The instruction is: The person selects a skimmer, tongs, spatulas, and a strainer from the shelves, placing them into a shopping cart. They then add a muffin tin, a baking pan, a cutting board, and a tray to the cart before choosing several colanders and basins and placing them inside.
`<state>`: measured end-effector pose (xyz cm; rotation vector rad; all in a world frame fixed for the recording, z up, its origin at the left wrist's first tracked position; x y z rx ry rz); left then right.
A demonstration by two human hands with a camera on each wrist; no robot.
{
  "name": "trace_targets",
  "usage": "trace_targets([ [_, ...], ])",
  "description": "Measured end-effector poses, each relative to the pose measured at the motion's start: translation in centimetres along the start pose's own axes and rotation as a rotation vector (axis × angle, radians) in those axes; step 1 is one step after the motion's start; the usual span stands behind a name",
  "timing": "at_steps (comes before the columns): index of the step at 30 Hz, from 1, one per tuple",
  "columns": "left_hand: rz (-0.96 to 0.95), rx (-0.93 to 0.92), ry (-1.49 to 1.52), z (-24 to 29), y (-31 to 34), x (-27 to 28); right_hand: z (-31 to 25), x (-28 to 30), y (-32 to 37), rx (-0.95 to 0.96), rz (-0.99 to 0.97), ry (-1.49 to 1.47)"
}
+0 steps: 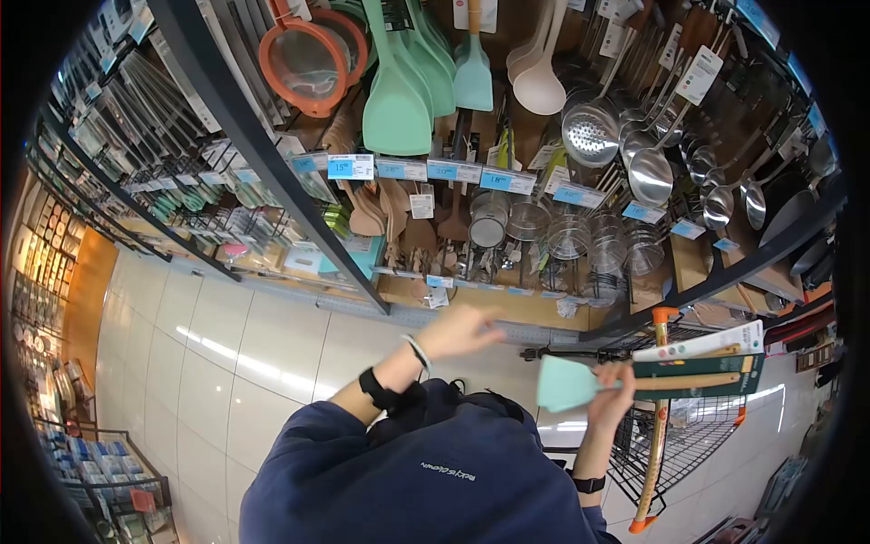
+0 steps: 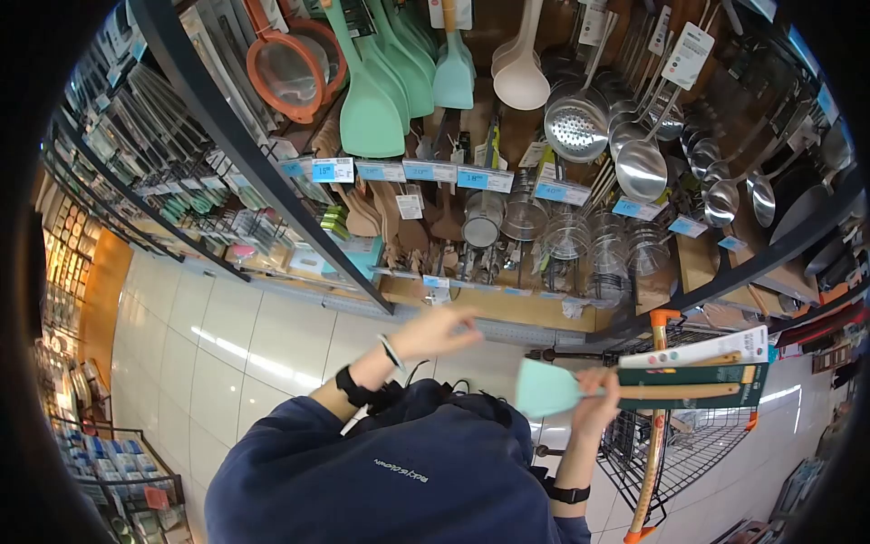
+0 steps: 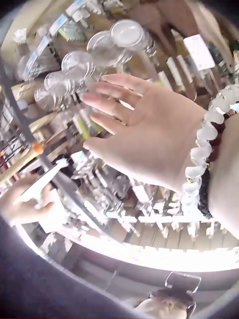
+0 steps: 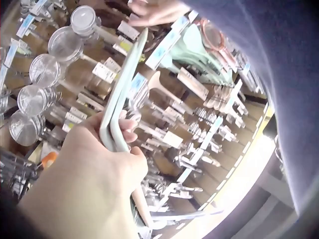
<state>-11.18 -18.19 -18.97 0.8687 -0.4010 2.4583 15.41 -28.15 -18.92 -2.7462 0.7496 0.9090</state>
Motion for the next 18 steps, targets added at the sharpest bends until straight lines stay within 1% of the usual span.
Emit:
trace_targets([
  [2,0.220,0.167,-0.010,-7.2,-0.6,2.0,-1.6,2.6,-0.4,0.001,0.078,-0.110],
  [3,0.548,0.001,0.012,-10.0,-0.5,3.9,-2.4,3.7,-0.5,0.001,0.129,-0.158],
  [4,0.679,0.304,0.083,-13.4,-0.5,5.7,-3.2,4.7,-0.6,0.043,0.188,-0.141],
  [5,0.748,0.438,0.124,-19.7,-0.7,6.9,-4.0,5.6,-0.5,0.087,0.245,-0.124],
  [6,0.761,0.666,0.048,-21.0,-0.7,9.8,-4.7,6.5,-0.5,0.101,0.217,-0.157],
  [7,1.163,0.423,0.052,-25.1,-0.9,11.0,-5.5,7.2,-0.3,0.116,0.188,-0.188],
  [8,1.156,0.514,0.068,-28.3,-1.1,13.2,-6.2,7.8,0.0,0.140,0.262,-0.168],
  [9,1.276,0.508,0.001,-29.7,-1.8,15.4,-6.9,8.2,0.4,0.165,0.336,-0.148],
  [10,1.396,0.504,-0.067,-30.5,-2.5,17.0,-7.5,8.5,0.5,0.184,0.369,-0.156],
  [11,1.395,0.567,-0.200,-28.5,-3.0,18.4,-8.1,8.8,0.7,0.201,0.402,-0.164],
  [13,1.356,0.425,-0.152,-29.8,-4.7,20.6,-8.9,8.7,0.9,0.204,0.354,-0.129],
  [14,1.363,0.425,-0.148,-31.9,-5.8,21.3,-9.0,8.9,0.9,0.216,0.420,-0.151],
  [15,1.460,0.223,0.525,-34.9,-7.0,21.4,-9.1,9.1,0.9,0.228,0.489,-0.172],
  [16,1.449,-0.011,1.201,-36.1,-8.0,21.4,-9.1,9.1,0.9,0.232,0.486,-0.170],
  [17,1.450,-0.010,1.206,-36.8,-8.2,21.4,-9.2,9.0,1.0,0.242,0.512,-0.127],
  [18,1.452,0.062,1.052,-37.4,-8.4,21.4,-9.3,9.0,1.0,0.252,0.539,-0.084],
])
Point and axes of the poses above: each hand's wrist, its own y-axis away from the middle knuckle, its own x-axis out of the back of the hand, z = x × y, the point moved 3 cm from there along -y, towards the middle knuckle, and after that the axes turned 6 degrees about z, right-handed, at the moved point
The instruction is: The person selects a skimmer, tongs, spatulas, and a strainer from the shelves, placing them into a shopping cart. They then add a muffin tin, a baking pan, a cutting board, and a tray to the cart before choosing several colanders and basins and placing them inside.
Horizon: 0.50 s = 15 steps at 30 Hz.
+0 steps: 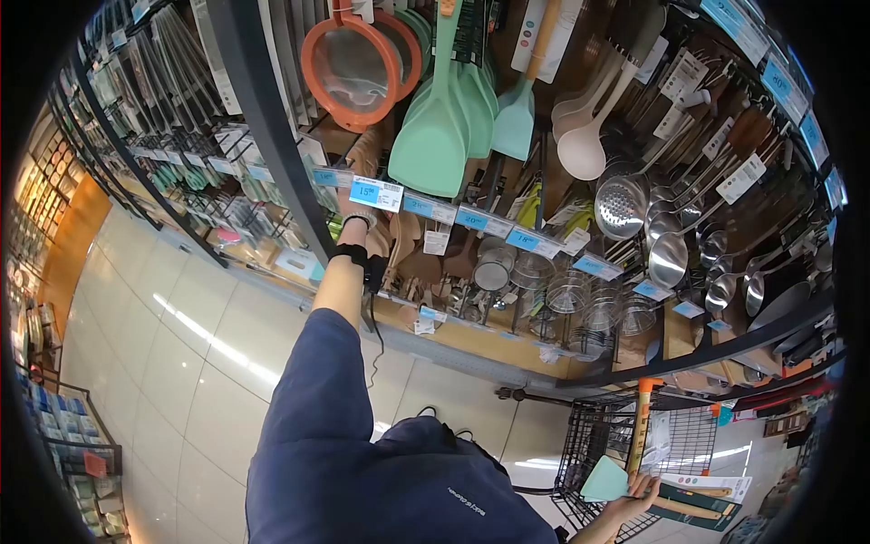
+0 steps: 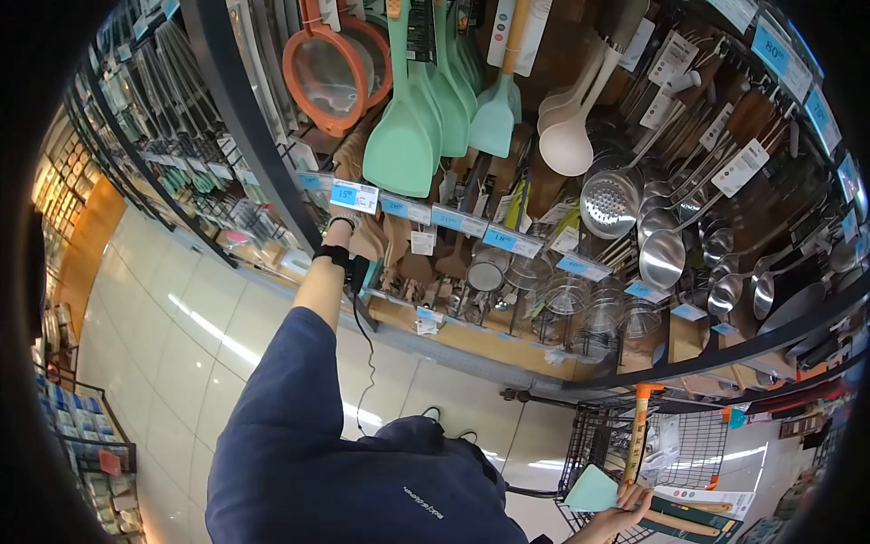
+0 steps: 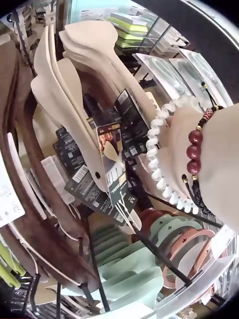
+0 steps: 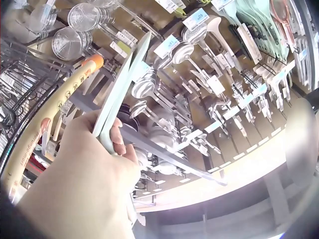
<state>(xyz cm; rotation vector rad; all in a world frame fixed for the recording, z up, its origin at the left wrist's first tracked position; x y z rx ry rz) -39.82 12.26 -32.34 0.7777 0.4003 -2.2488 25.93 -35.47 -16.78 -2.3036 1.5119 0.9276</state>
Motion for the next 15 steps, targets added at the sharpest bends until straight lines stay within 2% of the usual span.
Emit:
trace_targets([
  [1,-0.002,-0.048,-0.147,-0.2,0.0,0.0,-0.1,-0.2,0.1,0.003,-0.002,0.003],
  [2,0.028,-0.203,-0.908,3.7,3.0,-1.7,0.0,-0.3,0.3,-0.002,0.030,0.006],
  [3,0.027,-0.203,-0.909,4.1,3.5,-1.7,0.2,-0.4,0.4,-0.008,0.062,0.006],
  [5,-0.055,0.002,-0.132,4.2,4.2,-1.8,0.4,-0.4,0.7,-0.022,0.044,-0.005],
  [6,-0.064,-0.330,-0.901,8.7,8.0,-4.5,0.6,-0.3,0.8,-0.035,0.021,-0.015],
  [7,-0.067,-0.331,-0.902,8.5,7.9,-4.4,0.7,-0.4,0.9,-0.048,-0.003,-0.026],
  [9,0.034,-0.195,-0.599,7.9,7.5,-3.7,1.0,-0.1,0.4,-0.054,-0.016,-0.018],
  [13,0.060,-0.388,-0.877,8.7,7.8,-3.9,1.8,-1.5,0.4,-0.057,-0.017,0.017],
  [14,0.070,-0.531,-0.900,8.5,7.4,-3.7,2.0,-1.7,0.4,-0.094,-0.043,-0.028],
  [15,0.074,-0.532,-0.900,8.1,7.1,-3.2,2.2,-2.0,0.4,-0.095,-0.047,-0.027],
])
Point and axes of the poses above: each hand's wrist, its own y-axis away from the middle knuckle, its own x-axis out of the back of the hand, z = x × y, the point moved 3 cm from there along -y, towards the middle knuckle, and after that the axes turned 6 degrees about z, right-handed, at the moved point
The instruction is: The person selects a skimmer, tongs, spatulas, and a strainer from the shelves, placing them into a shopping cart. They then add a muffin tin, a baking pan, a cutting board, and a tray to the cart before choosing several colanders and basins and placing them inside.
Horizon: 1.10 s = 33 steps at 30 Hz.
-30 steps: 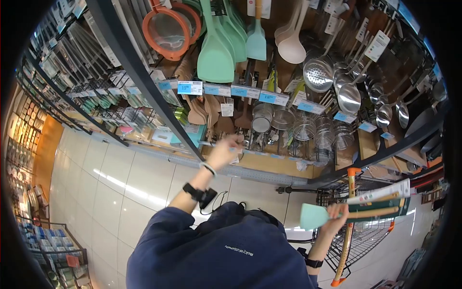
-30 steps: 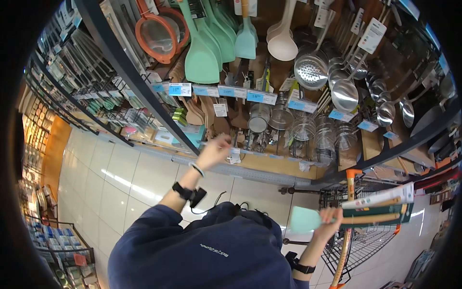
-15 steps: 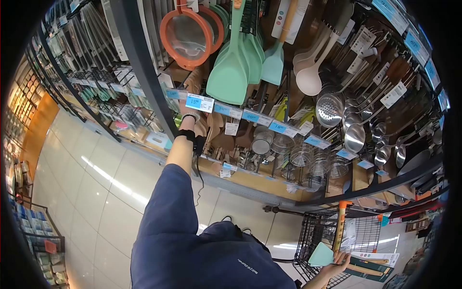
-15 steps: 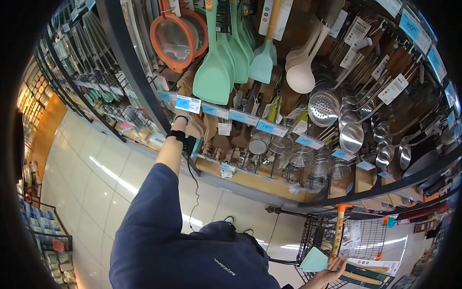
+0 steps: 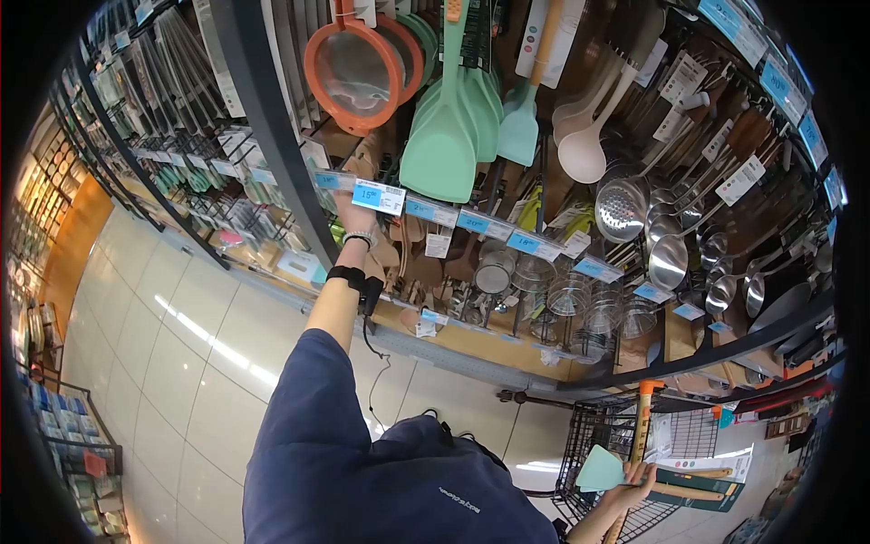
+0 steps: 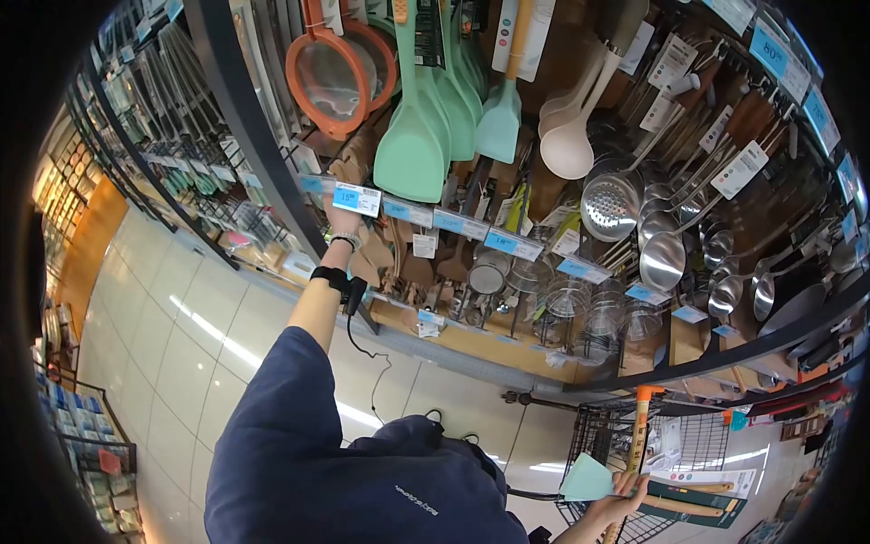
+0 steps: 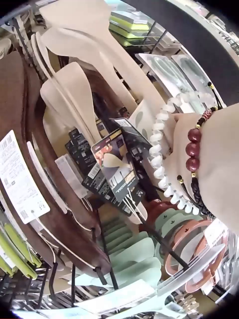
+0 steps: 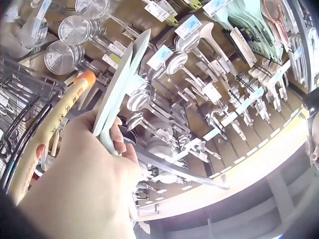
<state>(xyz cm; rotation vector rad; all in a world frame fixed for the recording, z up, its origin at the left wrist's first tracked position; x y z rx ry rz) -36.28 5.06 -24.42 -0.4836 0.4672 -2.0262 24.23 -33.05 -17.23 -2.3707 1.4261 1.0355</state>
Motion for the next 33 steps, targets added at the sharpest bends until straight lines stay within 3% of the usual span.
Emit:
trace_targets([
  [2,-0.021,0.173,0.145,1.7,0.1,0.6,0.5,-0.7,0.1,-0.004,-0.028,-0.001],
  [3,0.035,0.129,0.089,4.0,0.9,1.9,0.6,-1.0,0.3,-0.005,-0.056,0.021],
  [11,-0.055,0.219,-0.052,2.5,-0.9,2.5,1.1,-1.5,0.9,-0.035,-0.052,0.037],
  [14,-0.126,0.222,0.261,1.9,-1.6,1.4,1.1,-0.9,0.5,-0.030,-0.077,0.039],
  [18,-0.132,0.235,0.310,4.3,-1.6,2.6,1.1,-0.3,0.2,-0.035,-0.108,0.016],
  [20,-0.305,0.162,0.169,5.2,-2.1,2.7,1.0,-0.3,0.2,-0.043,-0.093,0.006],
  [26,-0.189,0.294,0.180,6.6,-2.0,3.1,1.1,0.8,-0.4,-0.011,-0.062,0.052],
  [27,-0.131,0.140,0.204,0.6,-2.7,1.4,1.1,0.9,-0.4,-0.002,-0.041,0.062],
  [33,-0.162,0.211,0.418,1.8,-2.3,2.0,0.9,1.4,-0.6,0.016,-0.047,0.091],
])
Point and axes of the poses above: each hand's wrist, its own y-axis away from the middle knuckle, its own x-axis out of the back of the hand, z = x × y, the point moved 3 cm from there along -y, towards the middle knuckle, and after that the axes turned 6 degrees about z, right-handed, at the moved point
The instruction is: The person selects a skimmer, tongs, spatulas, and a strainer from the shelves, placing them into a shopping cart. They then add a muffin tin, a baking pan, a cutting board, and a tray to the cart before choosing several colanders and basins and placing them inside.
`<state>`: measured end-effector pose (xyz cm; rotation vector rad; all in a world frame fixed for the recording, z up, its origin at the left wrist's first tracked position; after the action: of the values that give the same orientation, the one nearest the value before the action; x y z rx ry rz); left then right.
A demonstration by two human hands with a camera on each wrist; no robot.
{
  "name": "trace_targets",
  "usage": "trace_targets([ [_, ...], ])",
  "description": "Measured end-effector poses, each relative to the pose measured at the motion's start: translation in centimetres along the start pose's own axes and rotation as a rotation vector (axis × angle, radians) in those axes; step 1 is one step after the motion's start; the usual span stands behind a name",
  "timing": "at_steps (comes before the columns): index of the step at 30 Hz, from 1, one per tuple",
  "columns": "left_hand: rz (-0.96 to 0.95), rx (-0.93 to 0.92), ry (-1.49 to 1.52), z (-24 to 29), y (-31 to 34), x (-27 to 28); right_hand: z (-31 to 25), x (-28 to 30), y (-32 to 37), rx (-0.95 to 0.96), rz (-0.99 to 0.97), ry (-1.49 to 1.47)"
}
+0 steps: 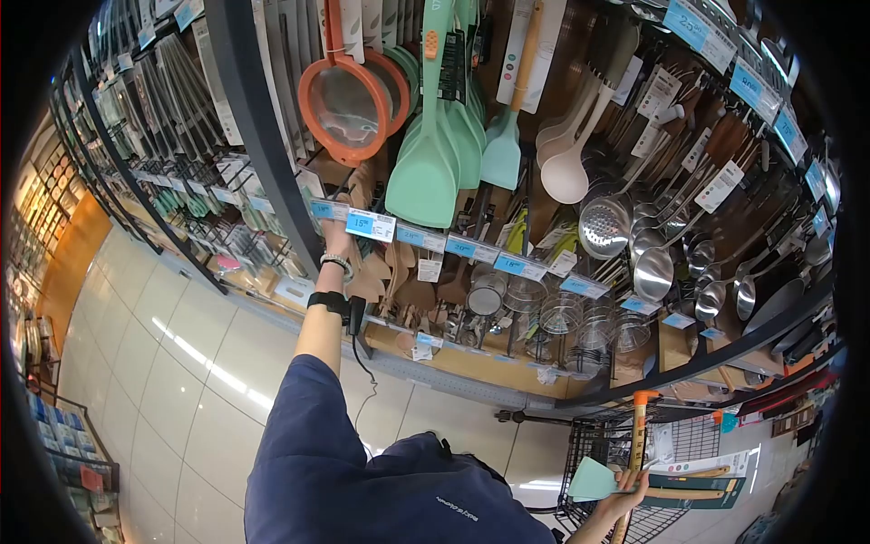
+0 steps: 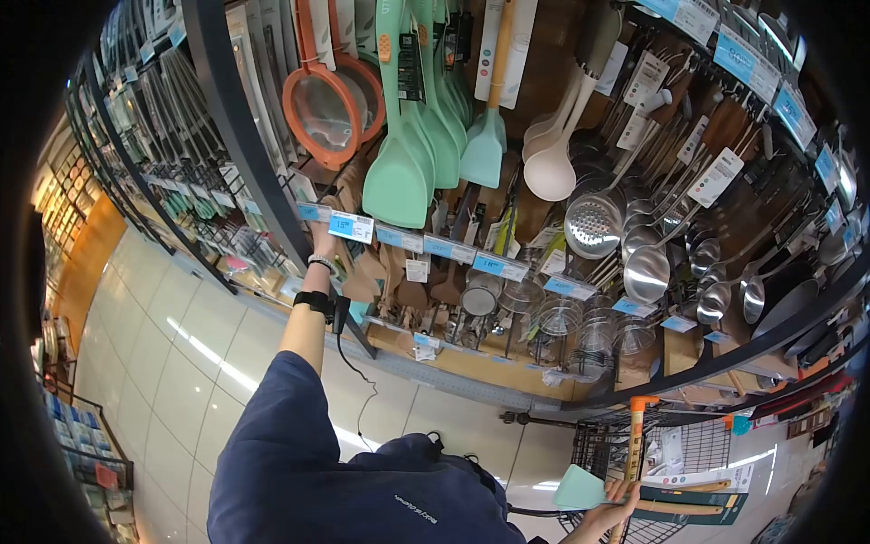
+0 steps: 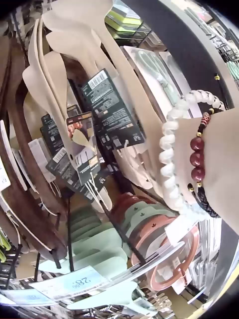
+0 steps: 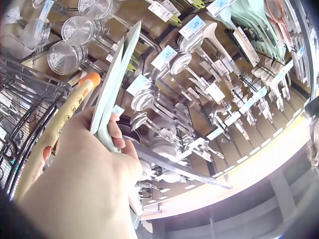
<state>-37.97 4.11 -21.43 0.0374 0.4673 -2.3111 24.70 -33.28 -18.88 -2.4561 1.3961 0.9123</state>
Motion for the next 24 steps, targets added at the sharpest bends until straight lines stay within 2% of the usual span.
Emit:
trace_targets([
  [2,-0.040,0.031,0.015,0.6,0.1,0.1,0.0,-0.6,0.2,-0.009,0.003,-0.008],
  [4,-0.043,-0.020,-0.018,0.1,-0.3,0.1,0.0,-0.7,0.0,-0.019,0.003,-0.015],
  [9,-0.066,-0.002,0.001,0.2,0.5,0.3,0.6,-0.4,-0.5,-0.063,-0.087,-0.054],
  [12,-0.046,0.021,-0.074,0.3,0.9,0.4,0.6,-0.5,-0.1,-0.066,-0.054,-0.056],
  [15,-0.025,-0.053,-0.009,0.8,1.4,-0.1,0.6,0.1,-0.4,-0.065,-0.067,-0.059],
  [18,0.088,-0.022,0.007,3.2,3.0,-0.5,0.3,0.5,-0.1,-0.060,-0.067,-0.076],
  [19,0.085,-0.024,0.011,2.8,2.8,-0.6,0.1,0.4,0.2,-0.057,-0.065,-0.079],
  [21,0.069,0.030,0.205,1.4,2.3,-0.6,-0.3,0.2,0.8,-0.027,-0.007,-0.001],
  [22,0.033,0.088,0.271,2.5,2.7,-0.6,-0.2,0.4,0.8,-0.027,-0.005,-0.003],
  [24,0.018,0.139,0.265,2.8,2.6,-0.1,0.1,0.9,0.6,-0.045,0.001,-0.003],
])
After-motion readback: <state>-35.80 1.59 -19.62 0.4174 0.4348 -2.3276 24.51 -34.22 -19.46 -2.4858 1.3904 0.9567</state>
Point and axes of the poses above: each hand's wrist, its own y-axis away from the middle knuckle, its own x-axis out of the back of the hand, z = x × y, the point moved 3 cm from there along -y, towards the middle knuckle, and after that the axes turned 6 degrees about z, right-handed, at the moved point
